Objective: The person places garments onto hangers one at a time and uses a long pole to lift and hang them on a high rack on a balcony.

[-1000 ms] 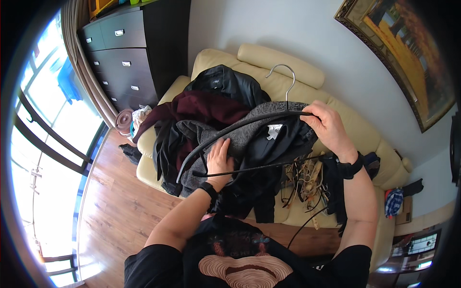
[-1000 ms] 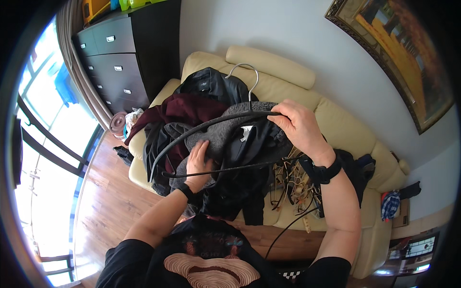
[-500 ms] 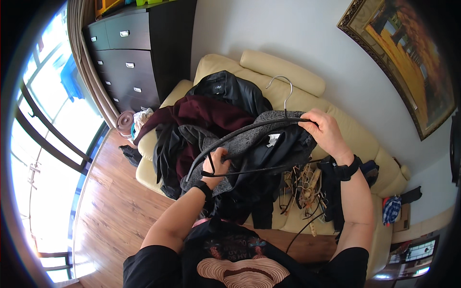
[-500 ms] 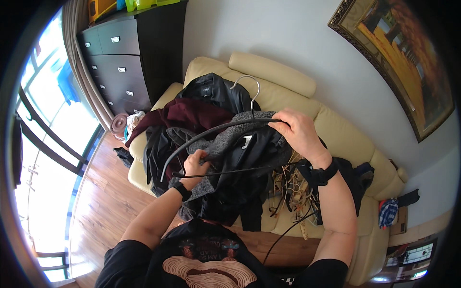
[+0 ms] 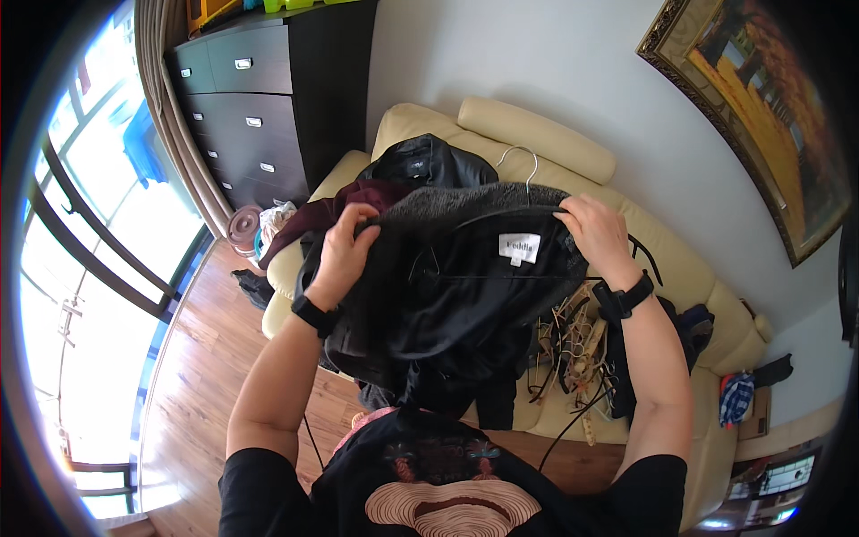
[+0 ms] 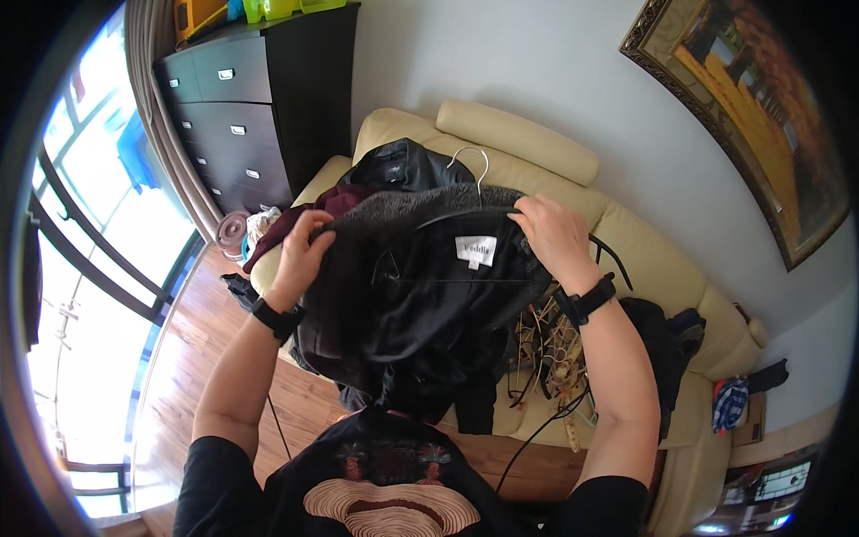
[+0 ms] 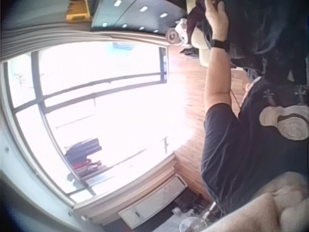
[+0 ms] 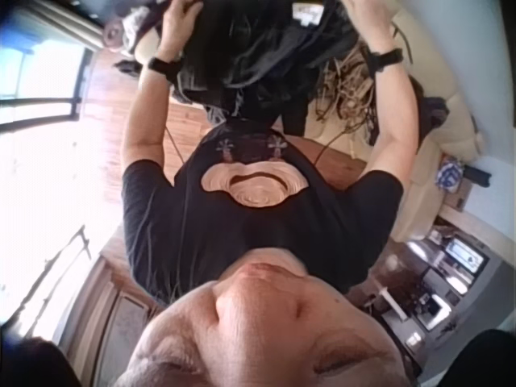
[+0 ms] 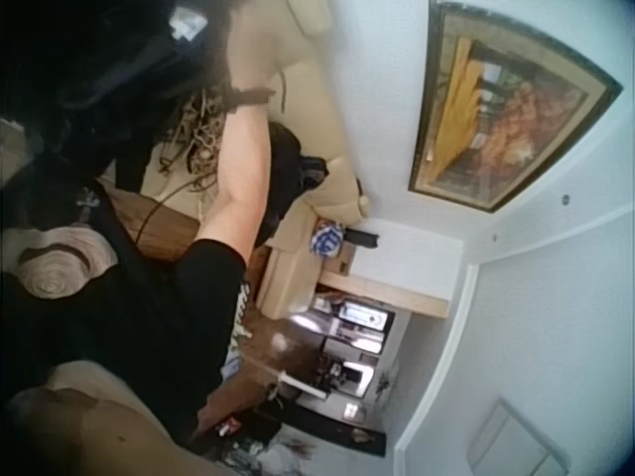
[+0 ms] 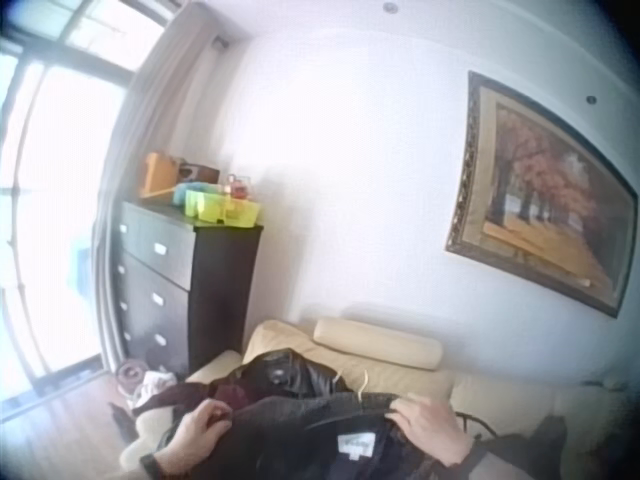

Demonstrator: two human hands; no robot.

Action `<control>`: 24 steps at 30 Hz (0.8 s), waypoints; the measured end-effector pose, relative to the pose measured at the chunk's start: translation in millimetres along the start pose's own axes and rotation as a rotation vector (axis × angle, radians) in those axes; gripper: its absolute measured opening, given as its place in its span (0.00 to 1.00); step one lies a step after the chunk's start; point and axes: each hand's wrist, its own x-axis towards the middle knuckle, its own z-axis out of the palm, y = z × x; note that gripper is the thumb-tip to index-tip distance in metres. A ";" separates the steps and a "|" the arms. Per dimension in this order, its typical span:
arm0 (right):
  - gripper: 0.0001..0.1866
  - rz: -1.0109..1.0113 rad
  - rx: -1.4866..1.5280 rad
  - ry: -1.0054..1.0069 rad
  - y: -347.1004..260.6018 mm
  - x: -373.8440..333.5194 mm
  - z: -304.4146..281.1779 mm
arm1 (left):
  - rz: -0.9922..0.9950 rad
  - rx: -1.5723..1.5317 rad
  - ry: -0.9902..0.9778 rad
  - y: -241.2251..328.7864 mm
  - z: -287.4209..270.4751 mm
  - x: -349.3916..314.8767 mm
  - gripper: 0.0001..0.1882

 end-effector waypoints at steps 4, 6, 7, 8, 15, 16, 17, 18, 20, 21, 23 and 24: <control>0.09 0.006 -0.077 0.145 -3.7 17.8 5.5 | 0.084 0.042 0.009 55.4 -16.5 31.6 0.11; 0.09 0.011 -0.074 0.204 -8.9 30.4 7.7 | 0.181 0.058 0.016 96.2 -19.8 39.7 0.10; 0.08 0.022 -0.082 0.259 -9.4 34.9 6.5 | 0.182 0.057 0.016 114.4 -17.7 43.2 0.10; 0.07 0.050 -0.050 0.241 -10.9 39.4 2.5 | 0.183 0.023 0.040 131.9 -15.6 46.2 0.11; 0.06 0.070 0.127 0.578 -28.8 72.1 -54.2 | 0.475 -0.091 0.096 185.3 18.3 15.1 0.18; 0.06 0.059 0.126 0.591 -37.1 73.1 -64.3 | 0.463 -0.118 0.074 180.4 23.5 9.6 0.19; 0.06 0.045 0.112 0.629 -42.1 71.9 -74.5 | 0.452 -0.156 0.045 176.1 27.1 7.0 0.20; 0.06 0.031 0.096 0.666 -47.3 70.3 -84.7 | 0.467 -0.164 0.048 170.6 26.8 4.1 0.20; 0.06 0.026 0.067 0.707 -58.2 64.0 -107.5 | 0.506 -0.176 -0.021 172.4 17.4 3.3 0.20; 0.06 0.021 0.054 0.734 -62.2 61.3 -117.0 | 0.521 -0.186 -0.024 170.7 8.8 3.4 0.20; 0.06 0.041 0.031 0.751 -60.9 51.7 -133.9 | 0.680 -0.126 -0.125 176.5 -24.9 6.4 0.20; 0.06 0.047 0.015 0.782 -65.0 49.2 -140.7 | 0.742 -0.038 -0.018 185.3 -49.0 10.3 0.19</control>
